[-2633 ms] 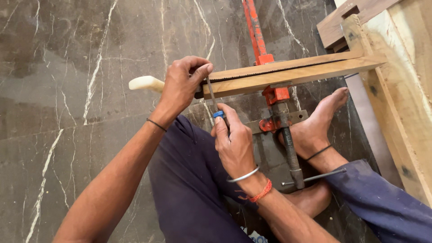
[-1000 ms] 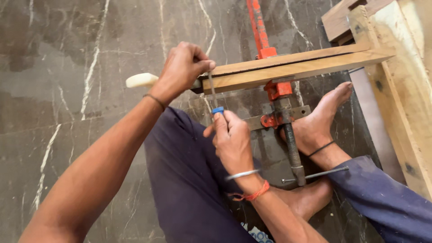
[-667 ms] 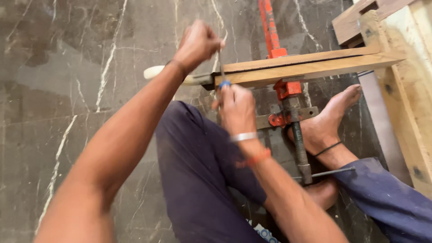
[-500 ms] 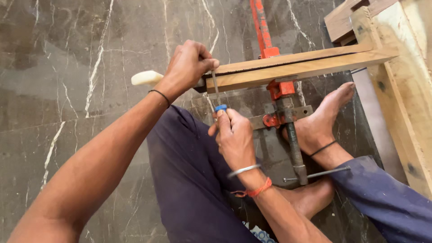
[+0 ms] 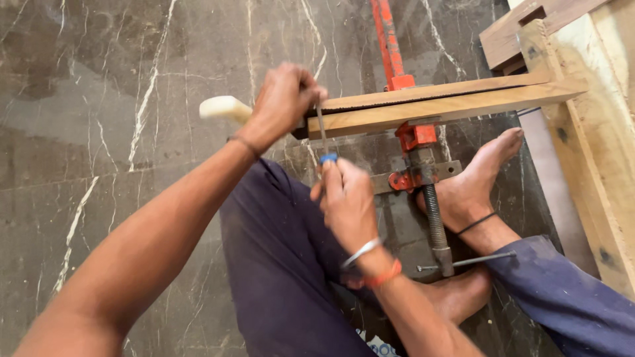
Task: The person sits on the floor and saws a slot along a wooden strip held in a red bar clamp, steadying the strip with one hand. They reposition the strip in the clamp and then use a small file to work inside the cut slot.
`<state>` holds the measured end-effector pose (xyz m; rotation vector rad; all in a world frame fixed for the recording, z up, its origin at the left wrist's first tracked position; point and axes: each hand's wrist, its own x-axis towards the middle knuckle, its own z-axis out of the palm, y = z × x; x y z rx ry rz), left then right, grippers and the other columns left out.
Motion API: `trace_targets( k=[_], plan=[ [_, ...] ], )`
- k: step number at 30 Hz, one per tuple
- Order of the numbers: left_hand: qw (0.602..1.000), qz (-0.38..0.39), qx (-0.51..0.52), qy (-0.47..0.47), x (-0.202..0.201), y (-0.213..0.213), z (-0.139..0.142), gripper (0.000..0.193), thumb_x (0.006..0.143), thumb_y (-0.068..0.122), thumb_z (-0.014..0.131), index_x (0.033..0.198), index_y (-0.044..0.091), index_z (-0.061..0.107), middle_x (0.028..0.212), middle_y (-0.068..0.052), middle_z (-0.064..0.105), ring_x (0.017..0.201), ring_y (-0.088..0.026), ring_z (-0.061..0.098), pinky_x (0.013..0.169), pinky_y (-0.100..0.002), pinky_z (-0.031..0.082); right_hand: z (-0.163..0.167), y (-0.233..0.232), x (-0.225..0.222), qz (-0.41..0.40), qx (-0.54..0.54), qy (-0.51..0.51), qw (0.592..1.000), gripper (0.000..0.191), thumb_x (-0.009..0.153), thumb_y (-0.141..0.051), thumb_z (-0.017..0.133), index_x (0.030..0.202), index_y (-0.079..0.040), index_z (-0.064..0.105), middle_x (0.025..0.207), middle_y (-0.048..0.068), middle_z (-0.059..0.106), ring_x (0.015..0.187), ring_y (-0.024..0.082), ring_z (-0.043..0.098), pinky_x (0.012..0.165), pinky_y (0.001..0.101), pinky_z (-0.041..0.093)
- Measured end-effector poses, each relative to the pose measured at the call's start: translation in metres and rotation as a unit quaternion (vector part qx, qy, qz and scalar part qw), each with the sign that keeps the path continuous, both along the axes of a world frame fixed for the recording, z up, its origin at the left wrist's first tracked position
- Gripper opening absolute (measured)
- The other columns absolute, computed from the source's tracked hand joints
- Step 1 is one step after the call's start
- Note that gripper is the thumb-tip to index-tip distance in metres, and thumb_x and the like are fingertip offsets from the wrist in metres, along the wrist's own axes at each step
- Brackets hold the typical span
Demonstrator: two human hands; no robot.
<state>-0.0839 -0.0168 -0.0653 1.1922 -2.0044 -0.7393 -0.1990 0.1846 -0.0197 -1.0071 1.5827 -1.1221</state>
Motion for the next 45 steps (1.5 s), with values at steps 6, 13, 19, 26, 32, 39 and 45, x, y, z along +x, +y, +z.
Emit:
trace_targets(
  k=[6, 13, 19, 26, 32, 39, 45],
  plan=[
    [0.994, 0.061, 0.079, -0.036, -0.012, -0.045, 0.025, 0.025, 0.082, 0.026, 0.083, 0.077, 0.004, 0.073, 0.07, -0.012, 0.075, 0.066, -0.02, 0.074, 0.066, -0.036, 0.057, -0.003, -0.065, 0.003, -0.015, -0.052, -0.005, 0.999, 0.037, 0.103, -0.029, 0.05, 0.083, -0.003, 0.068, 0.062, 0.008, 0.067, 0.044, 0.016, 0.052, 0.041, 0.0371, 0.039],
    [0.997, -0.01, 0.06, -0.04, 0.0, 0.008, 0.011, 0.022, 0.084, 0.026, 0.082, 0.079, 0.005, 0.078, 0.071, -0.012, 0.074, 0.065, -0.02, 0.073, 0.063, -0.037, 0.056, -0.006, 0.007, 0.0, 0.003, -0.046, 0.055, 0.997, 0.038, 0.102, -0.029, 0.046, 0.082, -0.003, 0.064, 0.058, 0.009, 0.064, 0.042, 0.017, 0.052, 0.042, 0.038, 0.041],
    [0.994, 0.056, 0.079, -0.051, -0.013, -0.046, 0.032, 0.028, 0.078, 0.029, 0.088, 0.075, 0.004, 0.076, 0.068, -0.011, 0.074, 0.064, -0.02, 0.072, 0.062, -0.035, 0.055, -0.012, -0.065, 0.0, -0.001, -0.089, 0.067, 0.994, 0.04, 0.103, -0.028, 0.05, 0.077, -0.001, 0.066, 0.057, 0.006, 0.067, 0.042, 0.011, 0.055, 0.042, 0.0333, 0.044],
    [0.985, -0.05, 0.16, -0.025, 0.004, -0.009, 0.03, 0.026, 0.082, 0.028, 0.086, 0.074, 0.005, 0.077, 0.064, -0.009, 0.069, 0.058, -0.014, 0.063, 0.054, -0.036, 0.05, 0.006, -0.005, 0.004, 0.0, -0.057, 0.069, 0.996, 0.035, 0.103, -0.027, 0.048, 0.082, -0.003, 0.065, 0.058, 0.007, 0.064, 0.043, 0.014, 0.054, 0.043, 0.0368, 0.042],
    [0.996, -0.006, 0.088, -0.033, 0.0, -0.032, 0.034, 0.027, 0.084, 0.025, 0.086, 0.072, 0.003, 0.074, 0.062, -0.008, 0.068, 0.056, -0.014, 0.065, 0.055, -0.033, 0.051, -0.005, -0.035, 0.002, 0.026, -0.159, 0.178, 0.971, 0.042, 0.106, -0.025, 0.047, 0.076, -0.001, 0.062, 0.06, 0.01, 0.065, 0.053, 0.021, 0.063, 0.055, 0.0402, 0.049],
    [0.987, -0.025, 0.154, -0.025, -0.007, -0.029, 0.037, 0.022, 0.08, 0.021, 0.087, 0.072, 0.005, 0.074, 0.071, -0.011, 0.075, 0.062, -0.014, 0.069, 0.06, -0.034, 0.056, 0.009, -0.023, 0.003, 0.025, -0.114, 0.185, 0.976, 0.038, 0.104, -0.026, 0.046, 0.08, -0.002, 0.065, 0.058, 0.01, 0.067, 0.05, 0.021, 0.064, 0.055, 0.0408, 0.051],
    [0.994, 0.013, 0.103, -0.043, -0.003, -0.016, 0.016, 0.023, 0.079, 0.025, 0.087, 0.076, 0.005, 0.077, 0.072, -0.013, 0.076, 0.065, -0.017, 0.072, 0.065, -0.036, 0.056, 0.006, -0.014, -0.003, 0.033, -0.114, 0.17, 0.978, 0.038, 0.106, -0.024, 0.047, 0.08, -0.002, 0.064, 0.061, 0.011, 0.066, 0.052, 0.022, 0.061, 0.053, 0.0412, 0.048]
  ],
)
